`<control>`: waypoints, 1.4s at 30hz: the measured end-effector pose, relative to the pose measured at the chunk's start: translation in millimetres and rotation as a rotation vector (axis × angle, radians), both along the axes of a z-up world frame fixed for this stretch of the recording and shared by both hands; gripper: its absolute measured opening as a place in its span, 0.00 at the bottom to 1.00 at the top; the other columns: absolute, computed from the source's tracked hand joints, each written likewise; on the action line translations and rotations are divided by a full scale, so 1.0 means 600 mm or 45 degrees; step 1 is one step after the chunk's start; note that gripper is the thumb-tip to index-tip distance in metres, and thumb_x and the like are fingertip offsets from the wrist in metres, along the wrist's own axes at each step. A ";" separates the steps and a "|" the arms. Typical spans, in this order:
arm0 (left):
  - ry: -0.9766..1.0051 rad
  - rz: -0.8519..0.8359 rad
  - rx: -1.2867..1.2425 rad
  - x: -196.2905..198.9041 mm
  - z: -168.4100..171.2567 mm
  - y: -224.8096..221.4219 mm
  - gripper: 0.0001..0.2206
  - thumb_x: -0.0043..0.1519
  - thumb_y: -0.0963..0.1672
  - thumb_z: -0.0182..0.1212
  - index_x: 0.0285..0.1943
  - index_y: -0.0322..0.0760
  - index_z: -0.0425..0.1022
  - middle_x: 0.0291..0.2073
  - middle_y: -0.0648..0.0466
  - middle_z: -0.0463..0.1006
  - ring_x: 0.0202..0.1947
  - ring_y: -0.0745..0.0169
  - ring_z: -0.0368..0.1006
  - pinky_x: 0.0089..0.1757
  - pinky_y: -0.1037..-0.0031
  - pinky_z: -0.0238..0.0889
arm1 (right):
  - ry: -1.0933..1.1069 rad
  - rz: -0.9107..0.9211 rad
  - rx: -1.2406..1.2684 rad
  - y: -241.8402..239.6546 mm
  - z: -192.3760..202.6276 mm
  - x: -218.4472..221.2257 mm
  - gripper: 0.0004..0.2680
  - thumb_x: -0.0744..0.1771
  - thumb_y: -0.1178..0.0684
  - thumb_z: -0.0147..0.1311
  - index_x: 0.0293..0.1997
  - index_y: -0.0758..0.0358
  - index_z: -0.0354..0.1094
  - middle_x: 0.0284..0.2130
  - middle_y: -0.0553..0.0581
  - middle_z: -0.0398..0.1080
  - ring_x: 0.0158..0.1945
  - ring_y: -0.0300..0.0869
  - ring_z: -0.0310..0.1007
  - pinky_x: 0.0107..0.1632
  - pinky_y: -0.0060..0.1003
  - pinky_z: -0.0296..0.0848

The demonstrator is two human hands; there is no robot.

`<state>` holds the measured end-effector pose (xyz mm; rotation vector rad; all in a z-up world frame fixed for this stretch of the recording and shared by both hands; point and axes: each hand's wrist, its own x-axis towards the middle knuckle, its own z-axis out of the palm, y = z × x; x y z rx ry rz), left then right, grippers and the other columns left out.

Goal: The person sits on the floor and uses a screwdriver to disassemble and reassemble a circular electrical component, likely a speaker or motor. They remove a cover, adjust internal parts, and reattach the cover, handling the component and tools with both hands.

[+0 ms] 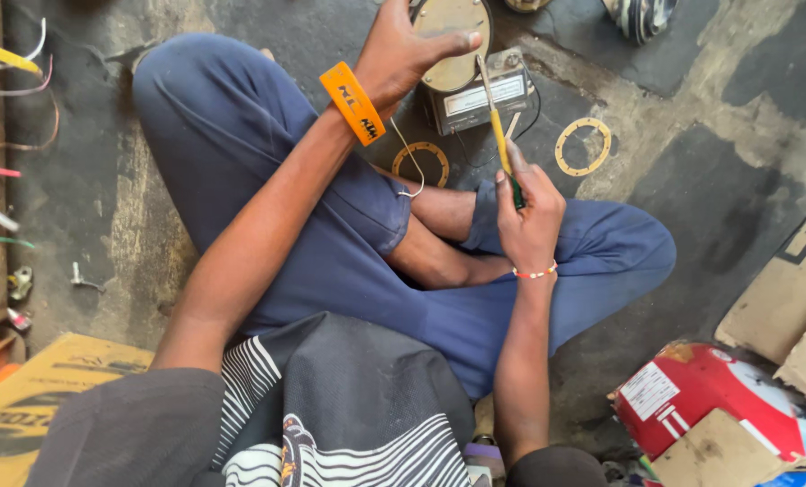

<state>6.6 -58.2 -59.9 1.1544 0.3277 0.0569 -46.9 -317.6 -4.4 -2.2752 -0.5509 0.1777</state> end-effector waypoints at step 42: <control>0.211 -0.478 -0.941 -0.017 -0.041 0.053 0.25 0.76 0.48 0.39 0.67 0.19 0.68 0.56 0.29 0.79 0.35 0.66 0.79 0.34 0.80 0.74 | 0.880 -0.005 0.675 -0.017 -0.014 -0.007 0.15 0.71 0.63 0.50 0.68 0.69 0.65 0.43 0.55 0.73 0.36 0.31 0.67 0.38 0.25 0.70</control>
